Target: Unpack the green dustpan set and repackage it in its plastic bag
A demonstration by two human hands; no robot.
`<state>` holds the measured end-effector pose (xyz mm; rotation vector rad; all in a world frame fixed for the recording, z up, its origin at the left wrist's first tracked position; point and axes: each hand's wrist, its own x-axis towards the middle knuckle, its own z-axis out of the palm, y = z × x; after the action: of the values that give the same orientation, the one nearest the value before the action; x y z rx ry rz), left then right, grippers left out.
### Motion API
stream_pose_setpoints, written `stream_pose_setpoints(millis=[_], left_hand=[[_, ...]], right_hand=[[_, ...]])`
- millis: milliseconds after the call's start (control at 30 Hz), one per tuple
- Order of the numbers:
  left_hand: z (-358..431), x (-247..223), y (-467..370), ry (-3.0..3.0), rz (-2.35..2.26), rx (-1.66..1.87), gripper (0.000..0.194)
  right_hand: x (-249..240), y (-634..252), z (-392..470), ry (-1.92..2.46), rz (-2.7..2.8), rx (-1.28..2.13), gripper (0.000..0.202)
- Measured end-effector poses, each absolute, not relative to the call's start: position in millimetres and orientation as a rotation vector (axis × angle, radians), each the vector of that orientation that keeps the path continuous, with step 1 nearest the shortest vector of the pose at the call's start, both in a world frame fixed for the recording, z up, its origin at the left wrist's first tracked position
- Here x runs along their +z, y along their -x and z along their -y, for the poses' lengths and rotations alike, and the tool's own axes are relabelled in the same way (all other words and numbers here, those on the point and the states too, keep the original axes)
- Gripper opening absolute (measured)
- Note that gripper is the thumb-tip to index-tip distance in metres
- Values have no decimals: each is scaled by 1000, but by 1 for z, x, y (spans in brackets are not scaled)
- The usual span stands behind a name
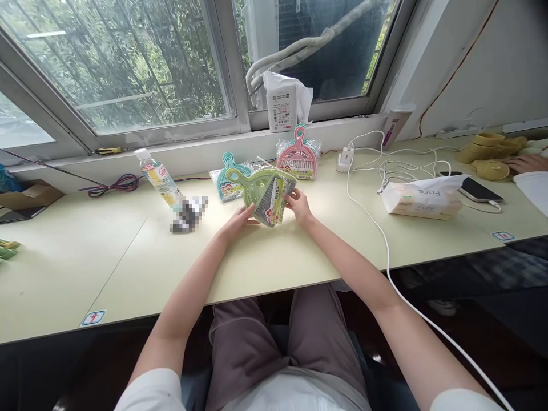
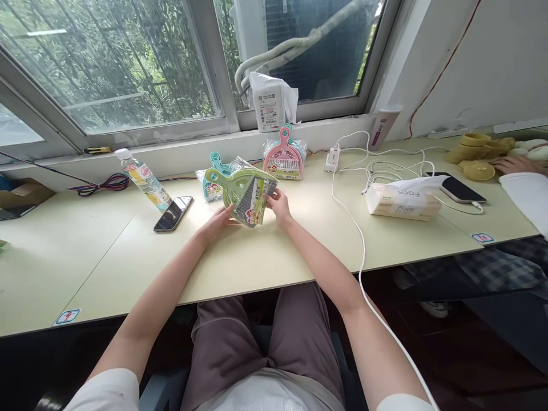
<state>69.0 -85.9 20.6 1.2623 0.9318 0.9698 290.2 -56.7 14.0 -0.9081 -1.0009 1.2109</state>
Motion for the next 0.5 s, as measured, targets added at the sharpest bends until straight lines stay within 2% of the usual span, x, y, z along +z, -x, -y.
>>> stream_pose_setpoints(millis=[167, 500], left_hand=[[81, 21, -69, -1219, -980, 1034, 64], [65, 15, -63, -1152, -1024, 1138, 60]], right_hand=[[12, -290, 54, 923, 968, 1233, 37], [17, -306, 45, 902, 987, 1300, 36]])
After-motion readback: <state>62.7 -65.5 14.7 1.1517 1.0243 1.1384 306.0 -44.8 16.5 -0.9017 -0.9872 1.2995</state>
